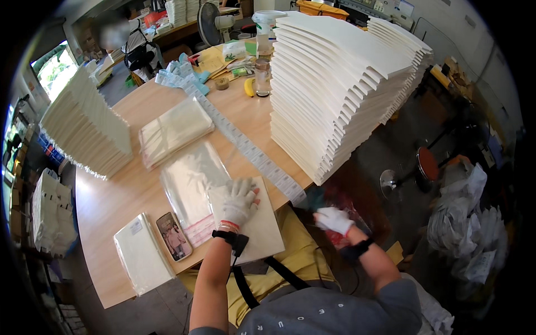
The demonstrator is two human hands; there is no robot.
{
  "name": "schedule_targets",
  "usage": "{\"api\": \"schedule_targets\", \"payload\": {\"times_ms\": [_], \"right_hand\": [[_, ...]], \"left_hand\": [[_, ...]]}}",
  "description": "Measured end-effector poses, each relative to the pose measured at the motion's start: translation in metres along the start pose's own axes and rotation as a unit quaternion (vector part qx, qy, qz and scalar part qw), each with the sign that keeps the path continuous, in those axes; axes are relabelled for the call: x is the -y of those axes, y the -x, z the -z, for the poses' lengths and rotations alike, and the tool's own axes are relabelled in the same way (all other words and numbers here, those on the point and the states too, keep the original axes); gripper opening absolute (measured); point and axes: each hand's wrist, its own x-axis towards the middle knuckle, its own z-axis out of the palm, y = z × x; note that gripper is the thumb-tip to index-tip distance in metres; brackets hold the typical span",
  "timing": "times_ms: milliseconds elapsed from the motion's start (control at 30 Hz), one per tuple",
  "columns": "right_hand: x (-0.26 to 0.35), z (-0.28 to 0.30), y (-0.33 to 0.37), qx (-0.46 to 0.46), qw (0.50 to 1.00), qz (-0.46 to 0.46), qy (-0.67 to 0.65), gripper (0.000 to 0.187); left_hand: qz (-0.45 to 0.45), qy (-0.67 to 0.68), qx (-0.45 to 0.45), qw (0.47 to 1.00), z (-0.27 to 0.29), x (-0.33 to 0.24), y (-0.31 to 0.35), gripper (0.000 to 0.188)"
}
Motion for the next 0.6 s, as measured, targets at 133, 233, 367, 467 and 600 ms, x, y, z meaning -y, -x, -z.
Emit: {"api": "schedule_targets", "payload": {"times_ms": [133,233,367,467,600], "right_hand": [[0.075,-0.055,-0.048,0.143,0.899,-0.075,-0.408,0.036],[0.098,-0.071,-0.049,0.089,0.974,-0.049,-0.201,0.032],[0.1,-0.069,-0.042,0.032,0.971,-0.01,-0.237,0.028],[0.097,-0.057,-0.04,0.061,0.966,0.004,-0.249,0.019],[0.107,-0.044,-0.026,0.108,0.955,0.051,-0.271,0.02]], "left_hand": [[-0.064,0.032,0.048,0.996,0.009,-0.002,-0.005,0.028],[-0.111,0.035,-0.046,0.992,0.024,-0.005,0.012,0.022],[0.192,0.178,-0.157,0.952,0.06,-0.018,0.098,0.012],[0.44,0.241,-0.067,0.863,0.073,-0.035,0.174,0.019],[0.525,0.41,0.032,0.745,0.063,-0.055,0.214,0.044]]}}
